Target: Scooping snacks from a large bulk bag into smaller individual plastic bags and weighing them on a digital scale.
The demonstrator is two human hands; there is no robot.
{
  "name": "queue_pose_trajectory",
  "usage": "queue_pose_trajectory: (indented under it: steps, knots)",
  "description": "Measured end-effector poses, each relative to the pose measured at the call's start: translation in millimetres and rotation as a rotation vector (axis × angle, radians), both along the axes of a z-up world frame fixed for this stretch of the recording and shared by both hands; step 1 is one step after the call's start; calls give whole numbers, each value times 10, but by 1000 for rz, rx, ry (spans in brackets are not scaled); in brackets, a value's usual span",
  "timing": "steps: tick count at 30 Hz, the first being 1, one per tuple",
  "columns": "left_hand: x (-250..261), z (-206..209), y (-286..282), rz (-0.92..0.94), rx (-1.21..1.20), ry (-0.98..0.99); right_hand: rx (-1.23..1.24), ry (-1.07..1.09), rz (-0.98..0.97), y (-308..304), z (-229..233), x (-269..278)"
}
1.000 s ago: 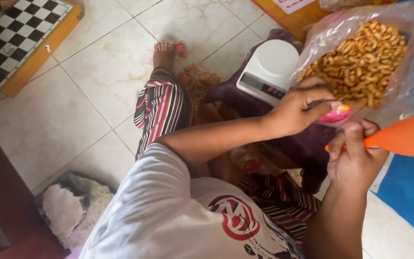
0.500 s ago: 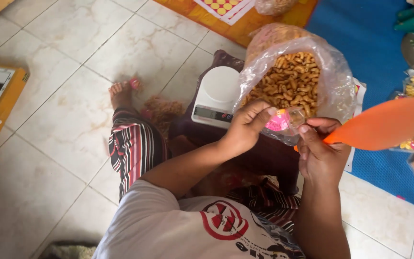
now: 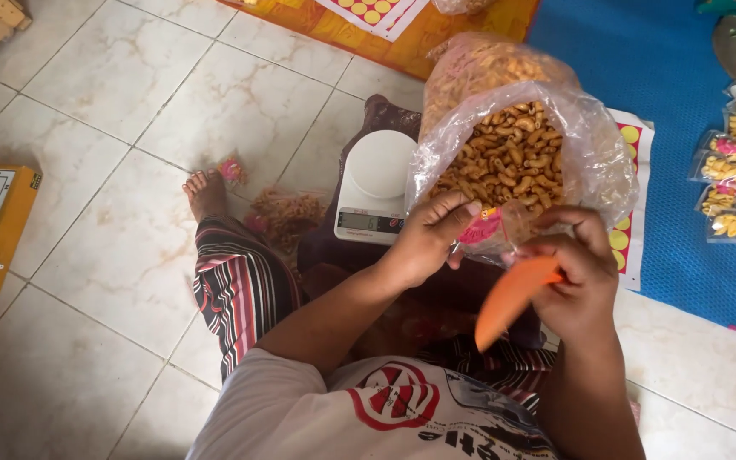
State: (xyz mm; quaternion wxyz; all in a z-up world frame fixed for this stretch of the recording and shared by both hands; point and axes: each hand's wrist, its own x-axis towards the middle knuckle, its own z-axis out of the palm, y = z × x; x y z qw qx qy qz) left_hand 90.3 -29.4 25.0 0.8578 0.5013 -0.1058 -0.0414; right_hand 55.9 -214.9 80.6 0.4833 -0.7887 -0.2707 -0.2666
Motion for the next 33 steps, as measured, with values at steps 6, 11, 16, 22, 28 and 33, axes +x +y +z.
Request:
queue_pose_trajectory:
  steps: [6, 11, 16, 22, 28, 33]
  knots:
    - [-119, 559, 308, -208, 474, -328, 188, 196, 147, -103, -303, 65]
    - [-39, 693, 350, -416, 532, -320, 307, 536, 297, -49, -54, 9]
    - [46, 526, 440, -662, 130, -170, 490, 613, 547, -188, -131, 149]
    - [-56, 566, 530, -842, -179, 60, 343, 638, 512, -101, -160, 106]
    - [-13, 199, 573, -637, -252, 172, 355, 688, 406, -171, 37, 54]
    - [-4, 118, 669, -584, -271, 125, -43, 699, -35, -244, 518, -141]
